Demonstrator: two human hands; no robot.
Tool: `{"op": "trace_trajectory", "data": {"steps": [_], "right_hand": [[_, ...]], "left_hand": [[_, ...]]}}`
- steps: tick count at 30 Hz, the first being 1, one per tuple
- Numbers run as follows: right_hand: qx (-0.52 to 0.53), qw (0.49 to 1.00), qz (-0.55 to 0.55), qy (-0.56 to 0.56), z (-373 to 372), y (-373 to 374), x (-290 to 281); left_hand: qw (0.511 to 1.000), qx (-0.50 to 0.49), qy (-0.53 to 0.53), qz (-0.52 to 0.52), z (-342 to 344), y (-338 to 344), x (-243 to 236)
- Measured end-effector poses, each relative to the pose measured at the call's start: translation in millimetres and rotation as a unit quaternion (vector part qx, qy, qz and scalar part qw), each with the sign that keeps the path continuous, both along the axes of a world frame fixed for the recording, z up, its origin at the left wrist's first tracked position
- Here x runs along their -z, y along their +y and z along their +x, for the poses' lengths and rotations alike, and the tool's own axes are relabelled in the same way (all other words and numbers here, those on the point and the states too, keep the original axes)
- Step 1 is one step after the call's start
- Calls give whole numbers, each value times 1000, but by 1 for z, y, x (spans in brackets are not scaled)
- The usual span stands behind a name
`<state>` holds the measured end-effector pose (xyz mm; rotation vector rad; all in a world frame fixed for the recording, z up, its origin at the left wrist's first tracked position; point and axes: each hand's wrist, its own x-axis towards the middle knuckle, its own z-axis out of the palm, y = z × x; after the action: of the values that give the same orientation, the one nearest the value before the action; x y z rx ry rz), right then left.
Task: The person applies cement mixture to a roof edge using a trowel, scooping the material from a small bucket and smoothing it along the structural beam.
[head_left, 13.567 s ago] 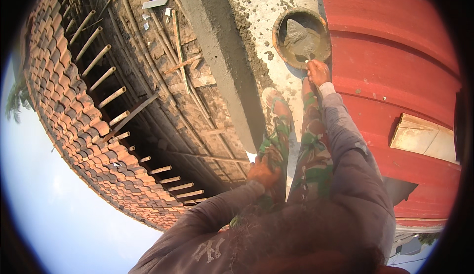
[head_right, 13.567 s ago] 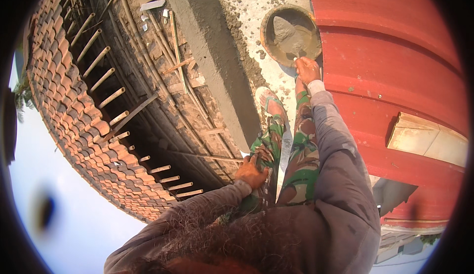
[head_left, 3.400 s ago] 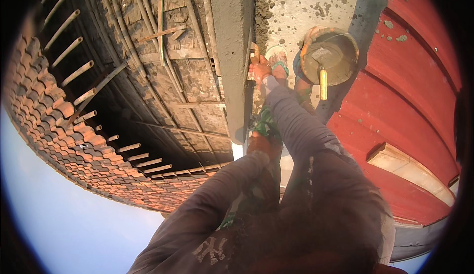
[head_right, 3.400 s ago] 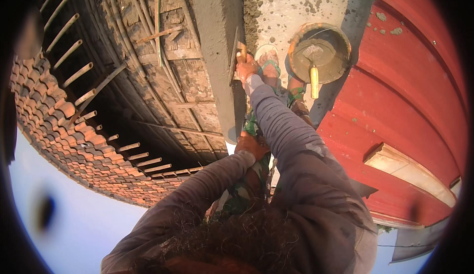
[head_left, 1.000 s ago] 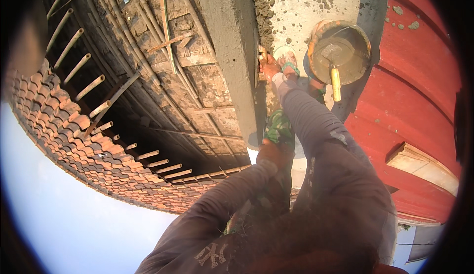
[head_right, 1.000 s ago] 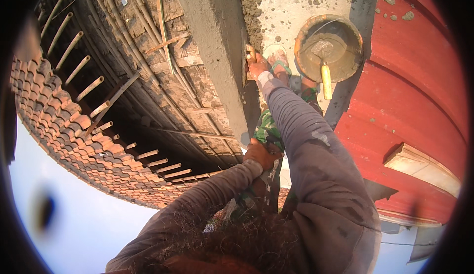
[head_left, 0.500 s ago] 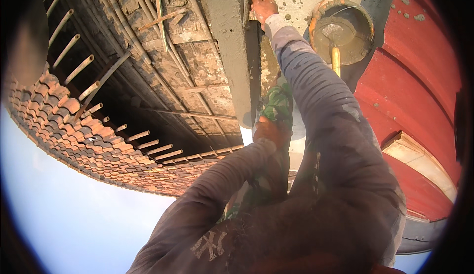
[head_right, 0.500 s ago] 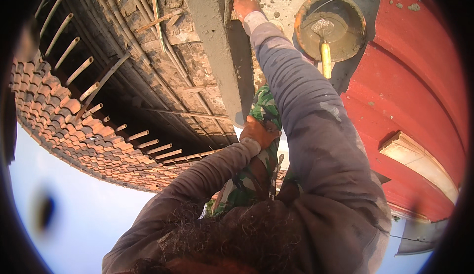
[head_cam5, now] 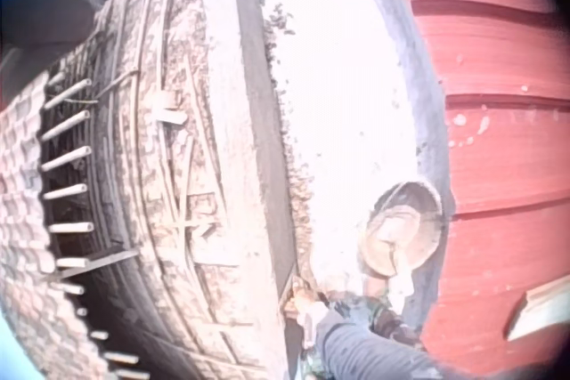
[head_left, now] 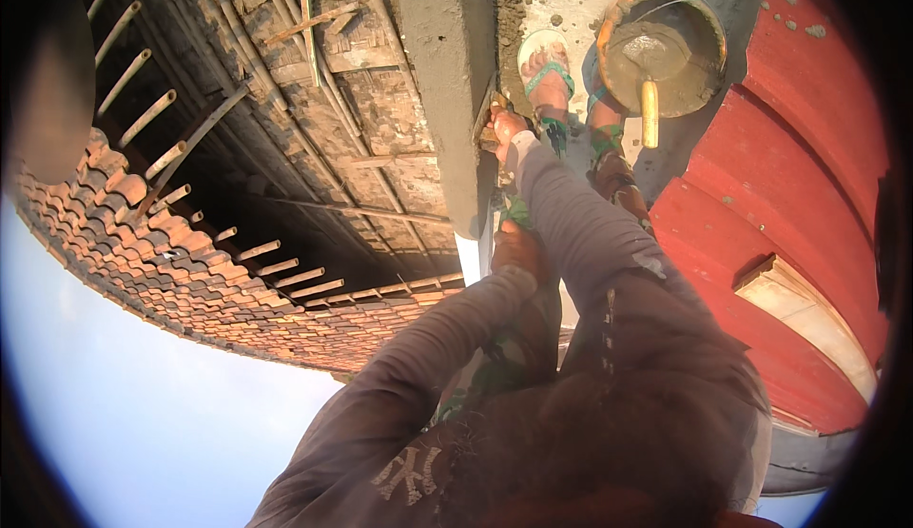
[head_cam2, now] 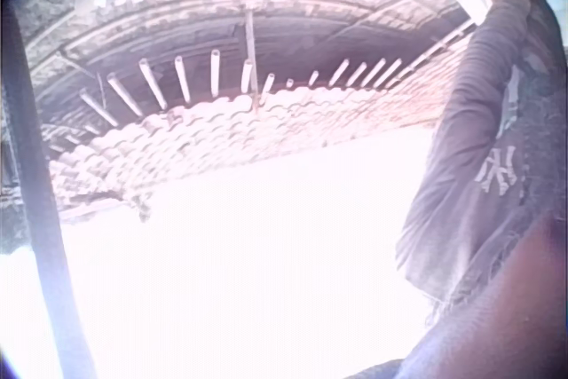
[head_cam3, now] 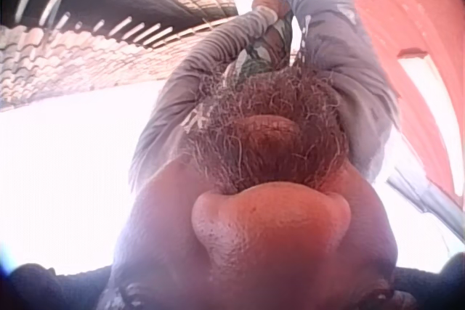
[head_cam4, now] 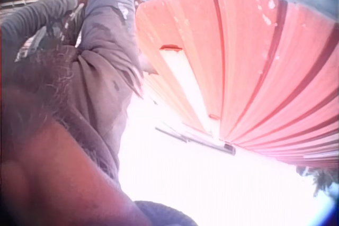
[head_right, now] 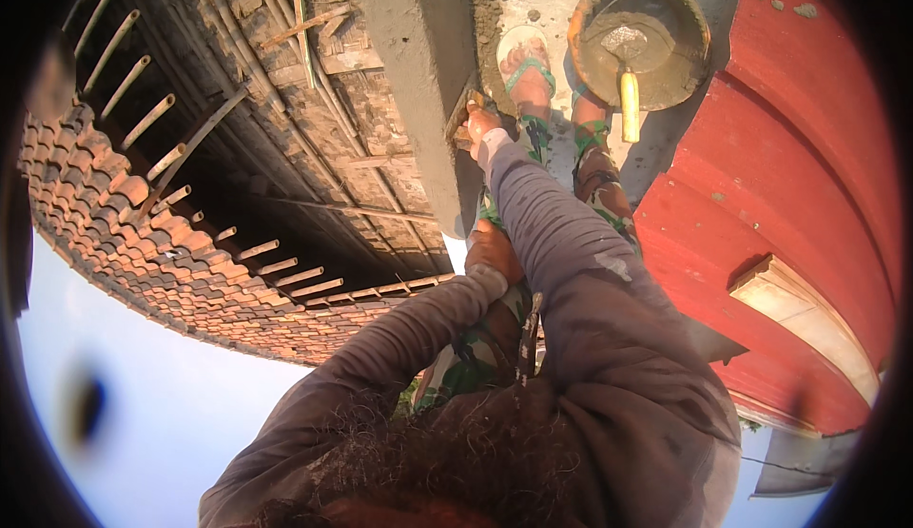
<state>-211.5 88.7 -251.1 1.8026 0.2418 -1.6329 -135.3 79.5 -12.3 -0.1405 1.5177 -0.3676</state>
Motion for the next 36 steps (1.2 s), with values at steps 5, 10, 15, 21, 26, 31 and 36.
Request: {"op": "trace_trajectory", "data": {"steps": [5,10,15,21,26,31,36], "right_hand": [[-65,959,141,236,-132,86,44],[-170,862,268,396,-149,129,143],[-281,852,263,355,-118,103,119],[-118,988,13,102,32,-8,-17],[-327,865,282,257,-15,56,45],[-475,676,524,208,-208,219,2],[-587,528,569,230,-251,261,8]], "left_hand": [[991,-118,58,-37,-18,21,-21],[992,-114,47,-30,-10,27,-21],[989,-138,41,-41,-10,37,-28],[989,-141,9,-52,-1,38,-29],[992,-124,-6,-25,3,52,-27],[989,-149,9,-3,23,35,-25],[983,-184,17,-17,34,23,-18]]}}
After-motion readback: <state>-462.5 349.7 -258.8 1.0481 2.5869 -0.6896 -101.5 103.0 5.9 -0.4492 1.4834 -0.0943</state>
